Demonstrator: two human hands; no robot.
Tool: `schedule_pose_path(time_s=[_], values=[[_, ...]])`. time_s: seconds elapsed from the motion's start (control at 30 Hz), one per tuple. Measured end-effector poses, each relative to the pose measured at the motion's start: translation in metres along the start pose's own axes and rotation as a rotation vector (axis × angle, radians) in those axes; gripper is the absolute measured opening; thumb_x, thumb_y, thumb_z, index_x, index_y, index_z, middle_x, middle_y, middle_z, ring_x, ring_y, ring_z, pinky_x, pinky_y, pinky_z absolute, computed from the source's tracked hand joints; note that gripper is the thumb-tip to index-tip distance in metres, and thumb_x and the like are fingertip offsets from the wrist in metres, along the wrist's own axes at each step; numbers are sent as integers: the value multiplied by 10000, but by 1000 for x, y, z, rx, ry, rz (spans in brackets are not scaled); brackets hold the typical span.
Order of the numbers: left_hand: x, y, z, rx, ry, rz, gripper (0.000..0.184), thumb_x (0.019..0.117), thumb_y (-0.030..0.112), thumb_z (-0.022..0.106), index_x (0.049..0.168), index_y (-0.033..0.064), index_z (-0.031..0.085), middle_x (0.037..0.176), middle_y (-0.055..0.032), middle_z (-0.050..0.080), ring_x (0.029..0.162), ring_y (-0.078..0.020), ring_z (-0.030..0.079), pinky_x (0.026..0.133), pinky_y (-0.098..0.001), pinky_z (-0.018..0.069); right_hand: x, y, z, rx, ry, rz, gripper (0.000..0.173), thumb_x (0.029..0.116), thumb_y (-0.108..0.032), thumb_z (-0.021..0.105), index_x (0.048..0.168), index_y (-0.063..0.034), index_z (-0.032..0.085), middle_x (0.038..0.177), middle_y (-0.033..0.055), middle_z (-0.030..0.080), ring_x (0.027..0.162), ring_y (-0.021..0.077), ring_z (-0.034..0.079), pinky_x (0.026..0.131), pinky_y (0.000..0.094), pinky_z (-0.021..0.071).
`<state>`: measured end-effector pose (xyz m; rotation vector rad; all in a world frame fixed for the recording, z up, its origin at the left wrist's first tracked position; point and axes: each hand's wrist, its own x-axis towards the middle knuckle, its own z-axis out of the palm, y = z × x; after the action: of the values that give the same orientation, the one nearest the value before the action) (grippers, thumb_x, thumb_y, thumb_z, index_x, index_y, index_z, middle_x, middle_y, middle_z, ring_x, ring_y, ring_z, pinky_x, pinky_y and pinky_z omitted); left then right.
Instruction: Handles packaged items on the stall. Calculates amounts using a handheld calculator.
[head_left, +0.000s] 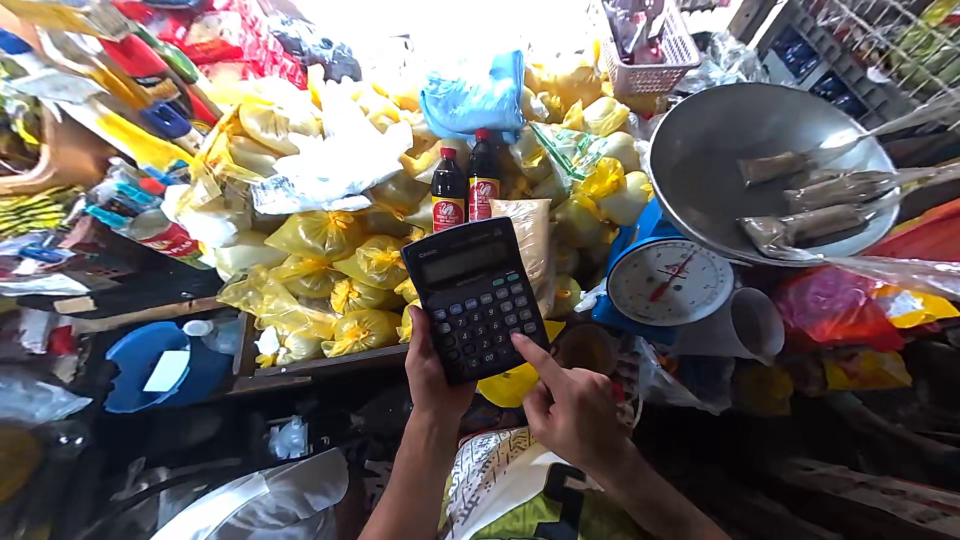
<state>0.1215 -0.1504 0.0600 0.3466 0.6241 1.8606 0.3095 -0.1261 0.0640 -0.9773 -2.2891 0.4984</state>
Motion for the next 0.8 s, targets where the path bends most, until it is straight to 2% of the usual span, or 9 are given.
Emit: schedule_pose_path(time_s=[0.1, 0.23, 0.4, 0.5, 0.6, 0.8], values=[[-4, 4, -4, -2, 35, 23, 636, 1068, 594, 263, 1348, 122, 583, 1217, -170, 688, 1113, -287, 690, 952, -538, 568, -1, -3, 6, -7, -17, -19, 576, 878, -161, 570, 1452, -185, 610, 517, -56, 504, 427, 127, 467, 420, 353, 385], [-8, 8, -12, 0, 56, 52, 682, 1072, 592, 194, 1361, 96, 564, 1233, -193, 678, 1134, -309, 680, 969, -554, 558, -5, -4, 19, -13, -57, -52, 623, 867, -153, 567, 1490, -175, 567, 513, -50, 498, 424, 139, 475, 417, 355, 386], [-7, 9, -19, 56, 82, 96, 663, 1077, 585, 191, 1372, 121, 560, 1239, -163, 681, 1139, -288, 676, 978, -545, 555, -2, -2, 23, 50, -160, -4, 616, 927, -205, 548, 1541, -217, 499, 580, -29, 578, 474, 161, 542, 449, 394, 452], [-8, 8, -16, 80, 122, 98, 655, 1073, 594, 211, 1369, 134, 571, 1232, -158, 687, 1131, -286, 682, 965, -545, 564, 4, -3, 16, 64, -187, 17, 562, 957, -246, 537, 1518, -211, 532, 562, -35, 541, 469, 147, 505, 450, 375, 428], [-9, 5, -16, 86, 102, 94, 635, 1072, 595, 225, 1391, 155, 554, 1260, -141, 675, 1152, -274, 670, 980, -535, 555, 9, -10, 5, 60, -163, -24, 551, 949, -211, 523, 1498, -181, 557, 534, -45, 501, 448, 136, 475, 431, 361, 398], [-11, 0, -17, 75, 69, 75, 635, 1066, 603, 242, 1349, 150, 587, 1225, -129, 689, 1123, -252, 683, 963, -504, 568, 17, -13, 12, -8, -237, -11, 642, 904, -208, 531, 1545, -232, 497, 517, -42, 477, 447, 160, 481, 448, 386, 396]])
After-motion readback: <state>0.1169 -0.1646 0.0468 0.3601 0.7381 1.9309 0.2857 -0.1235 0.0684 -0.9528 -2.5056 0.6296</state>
